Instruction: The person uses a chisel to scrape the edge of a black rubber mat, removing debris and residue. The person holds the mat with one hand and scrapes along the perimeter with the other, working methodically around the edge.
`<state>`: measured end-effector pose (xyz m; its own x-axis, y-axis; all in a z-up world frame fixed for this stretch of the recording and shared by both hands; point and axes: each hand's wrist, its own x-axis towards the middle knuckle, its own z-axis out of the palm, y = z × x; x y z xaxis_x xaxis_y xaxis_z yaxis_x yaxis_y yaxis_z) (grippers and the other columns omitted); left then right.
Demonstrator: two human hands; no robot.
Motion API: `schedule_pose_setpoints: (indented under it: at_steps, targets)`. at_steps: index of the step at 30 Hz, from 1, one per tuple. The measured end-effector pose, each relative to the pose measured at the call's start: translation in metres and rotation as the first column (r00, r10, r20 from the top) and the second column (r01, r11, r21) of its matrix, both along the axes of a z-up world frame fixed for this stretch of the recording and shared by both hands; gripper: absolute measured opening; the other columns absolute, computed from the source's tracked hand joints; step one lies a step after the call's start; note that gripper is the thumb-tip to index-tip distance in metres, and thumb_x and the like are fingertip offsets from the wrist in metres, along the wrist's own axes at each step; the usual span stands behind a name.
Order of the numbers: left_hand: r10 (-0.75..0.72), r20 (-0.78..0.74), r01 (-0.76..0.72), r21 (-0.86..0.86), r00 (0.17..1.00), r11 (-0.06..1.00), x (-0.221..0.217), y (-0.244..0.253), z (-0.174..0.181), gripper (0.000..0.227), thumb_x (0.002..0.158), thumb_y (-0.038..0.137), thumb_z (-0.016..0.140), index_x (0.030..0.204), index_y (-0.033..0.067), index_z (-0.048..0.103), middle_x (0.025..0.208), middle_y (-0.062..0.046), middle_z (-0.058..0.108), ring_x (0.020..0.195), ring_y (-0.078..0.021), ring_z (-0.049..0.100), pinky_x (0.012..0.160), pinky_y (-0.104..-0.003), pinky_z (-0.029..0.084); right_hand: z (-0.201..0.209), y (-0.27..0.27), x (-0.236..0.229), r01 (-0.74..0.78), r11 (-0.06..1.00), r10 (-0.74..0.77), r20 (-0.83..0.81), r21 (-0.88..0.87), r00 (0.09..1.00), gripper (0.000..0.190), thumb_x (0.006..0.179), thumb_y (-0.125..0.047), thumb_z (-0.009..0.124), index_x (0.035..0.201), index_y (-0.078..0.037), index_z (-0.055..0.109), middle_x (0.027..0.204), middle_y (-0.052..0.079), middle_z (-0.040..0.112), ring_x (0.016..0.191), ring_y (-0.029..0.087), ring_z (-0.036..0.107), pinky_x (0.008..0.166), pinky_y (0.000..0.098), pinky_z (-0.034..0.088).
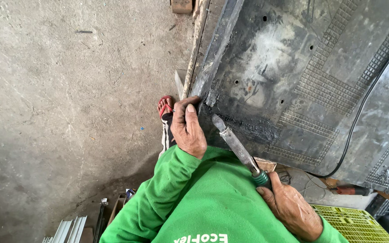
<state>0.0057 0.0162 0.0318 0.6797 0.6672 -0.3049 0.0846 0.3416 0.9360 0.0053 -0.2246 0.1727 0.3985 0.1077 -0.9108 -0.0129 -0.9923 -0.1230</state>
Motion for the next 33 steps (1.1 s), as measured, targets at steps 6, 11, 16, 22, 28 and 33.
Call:
schedule_pose_setpoints:
  at_steps: [6, 11, 16, 22, 28, 33]
  targets:
    - [-0.038, -0.082, 0.051, 0.154, 0.996, 0.987, -0.003, 0.000, 0.001, 0.027, 0.114, 0.014, 0.043, 0.121, -0.0018, 0.064, 0.112, -0.011, 0.069, 0.106, -0.0167, 0.065, 0.100, -0.029, 0.051, 0.002, -0.010, 0.001, -0.058, 0.990, 0.046, 0.089, 0.126, 0.995, 0.052, 0.094, -0.041, 0.052, 0.134, -0.008, 0.043, 0.068, 0.028, 0.066, 0.068, 0.046, 0.066, 0.064, 0.0555, 0.046]
    - [-0.007, -0.052, 0.015, 0.142, 0.999, 0.990, 0.006, 0.003, 0.000, 0.027, 0.113, 0.014, 0.043, 0.119, -0.0018, 0.063, 0.115, -0.011, 0.069, 0.107, -0.0177, 0.065, 0.101, -0.030, 0.050, -0.001, 0.000, 0.016, -0.077, 0.996, 0.078, 0.008, -0.052, 0.997, 0.048, 0.097, -0.047, 0.048, 0.130, -0.013, 0.045, 0.073, 0.028, 0.068, 0.074, 0.048, 0.066, 0.069, 0.0565, 0.045]
    - [0.026, -0.056, -0.020, 0.095, 0.998, 0.995, 0.001, -0.004, -0.006, 0.026, 0.113, 0.012, 0.043, 0.118, -0.0021, 0.063, 0.116, -0.011, 0.068, 0.111, -0.0170, 0.064, 0.104, -0.030, 0.049, 0.000, -0.002, 0.026, -0.004, 1.000, 0.002, -0.082, -0.030, 0.997, 0.051, 0.096, -0.049, 0.046, 0.130, -0.011, 0.042, 0.069, 0.026, 0.069, 0.067, 0.045, 0.069, 0.065, 0.0549, 0.048]
    - [0.046, -0.041, -0.043, 0.076, 0.998, 0.996, 0.001, -0.007, -0.006, 0.025, 0.114, 0.012, 0.043, 0.117, -0.0025, 0.063, 0.115, -0.011, 0.068, 0.110, -0.0161, 0.064, 0.104, -0.030, 0.050, 0.002, 0.002, 0.030, -0.029, 1.000, 0.028, -0.079, -0.010, 0.996, 0.053, 0.095, -0.048, 0.045, 0.133, -0.011, 0.042, 0.069, 0.027, 0.069, 0.068, 0.046, 0.068, 0.065, 0.0548, 0.047]
    - [0.060, -0.066, -0.054, 0.091, 0.996, 0.994, 0.002, -0.007, -0.005, 0.025, 0.113, 0.012, 0.043, 0.117, -0.0028, 0.063, 0.114, -0.011, 0.069, 0.109, -0.0161, 0.064, 0.103, -0.030, 0.051, 0.001, 0.000, 0.032, -0.055, 0.998, 0.055, -0.076, -0.006, 0.996, 0.055, 0.097, -0.049, 0.043, 0.134, -0.009, 0.041, 0.071, 0.027, 0.069, 0.070, 0.045, 0.068, 0.066, 0.0551, 0.047]
    - [0.068, -0.044, -0.064, 0.093, 0.997, 0.994, 0.003, -0.008, -0.005, 0.025, 0.114, 0.012, 0.042, 0.116, -0.0030, 0.062, 0.115, -0.011, 0.068, 0.110, -0.0166, 0.064, 0.104, -0.030, 0.050, 0.000, -0.002, 0.033, -0.075, 0.997, 0.074, -0.083, -0.013, 0.994, 0.061, 0.096, -0.051, 0.042, 0.137, -0.006, 0.039, 0.071, 0.026, 0.067, 0.070, 0.044, 0.067, 0.066, 0.0536, 0.048]
